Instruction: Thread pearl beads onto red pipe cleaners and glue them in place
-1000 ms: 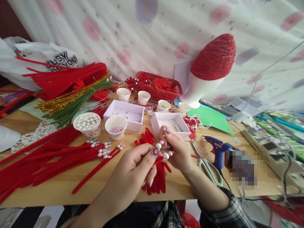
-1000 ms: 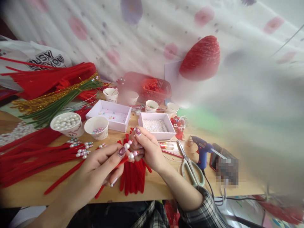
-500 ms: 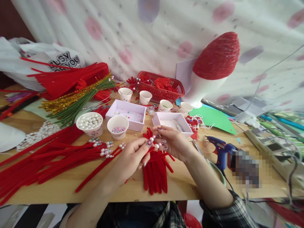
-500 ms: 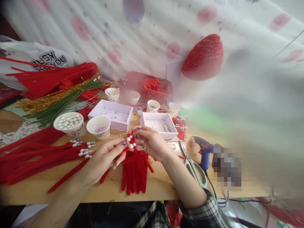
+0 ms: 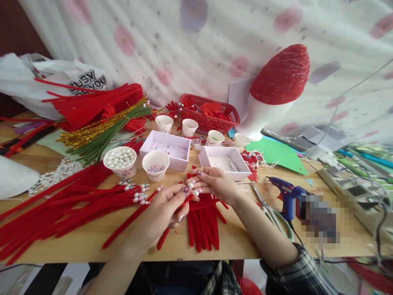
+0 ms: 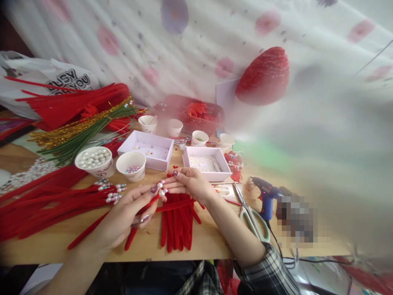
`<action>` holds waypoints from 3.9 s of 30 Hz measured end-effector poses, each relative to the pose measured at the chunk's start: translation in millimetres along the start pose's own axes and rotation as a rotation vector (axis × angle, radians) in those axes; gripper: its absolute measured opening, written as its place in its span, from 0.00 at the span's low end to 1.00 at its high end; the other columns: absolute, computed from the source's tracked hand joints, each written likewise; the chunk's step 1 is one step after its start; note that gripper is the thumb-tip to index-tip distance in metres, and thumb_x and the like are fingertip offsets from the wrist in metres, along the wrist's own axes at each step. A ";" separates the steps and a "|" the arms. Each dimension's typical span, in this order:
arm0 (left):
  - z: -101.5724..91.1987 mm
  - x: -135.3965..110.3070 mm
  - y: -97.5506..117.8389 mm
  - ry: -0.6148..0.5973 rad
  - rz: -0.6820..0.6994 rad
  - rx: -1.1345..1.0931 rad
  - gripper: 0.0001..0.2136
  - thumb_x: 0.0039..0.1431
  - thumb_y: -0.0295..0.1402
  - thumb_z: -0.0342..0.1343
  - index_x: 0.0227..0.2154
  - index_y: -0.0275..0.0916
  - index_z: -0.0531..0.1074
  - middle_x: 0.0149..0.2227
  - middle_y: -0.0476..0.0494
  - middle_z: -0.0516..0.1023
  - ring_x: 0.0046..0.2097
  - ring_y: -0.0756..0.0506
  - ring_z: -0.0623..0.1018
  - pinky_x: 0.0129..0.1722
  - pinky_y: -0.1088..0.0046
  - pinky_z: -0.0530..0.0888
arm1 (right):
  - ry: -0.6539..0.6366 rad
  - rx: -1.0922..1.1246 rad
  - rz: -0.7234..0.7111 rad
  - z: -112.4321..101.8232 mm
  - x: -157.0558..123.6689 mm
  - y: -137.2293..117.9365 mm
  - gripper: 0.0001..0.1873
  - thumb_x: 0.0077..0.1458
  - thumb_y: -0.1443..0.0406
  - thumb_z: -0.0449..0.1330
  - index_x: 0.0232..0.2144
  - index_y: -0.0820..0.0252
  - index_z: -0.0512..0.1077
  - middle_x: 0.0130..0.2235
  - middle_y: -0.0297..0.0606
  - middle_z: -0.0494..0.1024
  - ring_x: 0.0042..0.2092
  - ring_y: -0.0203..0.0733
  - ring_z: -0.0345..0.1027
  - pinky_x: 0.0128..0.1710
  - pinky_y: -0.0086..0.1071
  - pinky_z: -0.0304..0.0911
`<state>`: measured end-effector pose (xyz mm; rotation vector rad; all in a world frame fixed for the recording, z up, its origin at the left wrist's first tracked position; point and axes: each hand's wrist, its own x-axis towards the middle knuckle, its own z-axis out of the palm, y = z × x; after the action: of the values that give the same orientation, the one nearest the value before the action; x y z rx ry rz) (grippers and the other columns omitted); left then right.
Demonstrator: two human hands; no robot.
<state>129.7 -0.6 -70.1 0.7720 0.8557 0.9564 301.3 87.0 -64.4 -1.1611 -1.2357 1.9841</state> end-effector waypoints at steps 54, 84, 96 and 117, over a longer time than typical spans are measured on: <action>30.4 -28.0 12.7 -0.098 0.079 0.078 0.16 0.68 0.43 0.48 0.29 0.38 0.68 0.16 0.58 0.62 0.20 0.55 0.59 0.21 0.78 0.57 | -0.189 0.305 -0.434 22.1 -24.4 7.9 0.12 0.46 0.56 0.73 0.24 0.55 0.77 0.22 0.26 0.61 0.22 0.29 0.48 0.22 0.23 0.52; 30.5 -28.0 11.5 -0.114 0.089 0.077 0.16 0.68 0.44 0.47 0.30 0.38 0.68 0.17 0.59 0.61 0.20 0.56 0.60 0.22 0.79 0.58 | -0.233 0.205 -0.547 18.9 -24.5 8.2 0.08 0.50 0.58 0.71 0.26 0.52 0.78 0.23 0.27 0.66 0.23 0.31 0.52 0.23 0.26 0.52; 25.2 -28.7 15.5 -0.087 0.045 0.220 0.17 0.68 0.45 0.46 0.29 0.39 0.66 0.17 0.58 0.62 0.20 0.54 0.60 0.21 0.77 0.58 | -0.135 -0.184 -0.644 3.6 -33.4 -5.6 0.05 0.51 0.60 0.71 0.27 0.53 0.81 0.26 0.32 0.74 0.28 0.35 0.65 0.28 0.32 0.59; 20.8 -27.1 15.3 -0.057 0.098 0.262 0.15 0.67 0.43 0.47 0.28 0.40 0.63 0.18 0.58 0.60 0.20 0.54 0.60 0.22 0.76 0.57 | -0.126 -0.092 -0.423 9.1 -30.8 -0.4 0.09 0.52 0.58 0.70 0.30 0.56 0.79 0.28 0.31 0.75 0.27 0.32 0.64 0.28 0.27 0.61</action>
<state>133.6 -23.2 -40.5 1.0699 0.9106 0.9138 308.6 59.1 -50.0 -0.7433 -1.5068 1.7151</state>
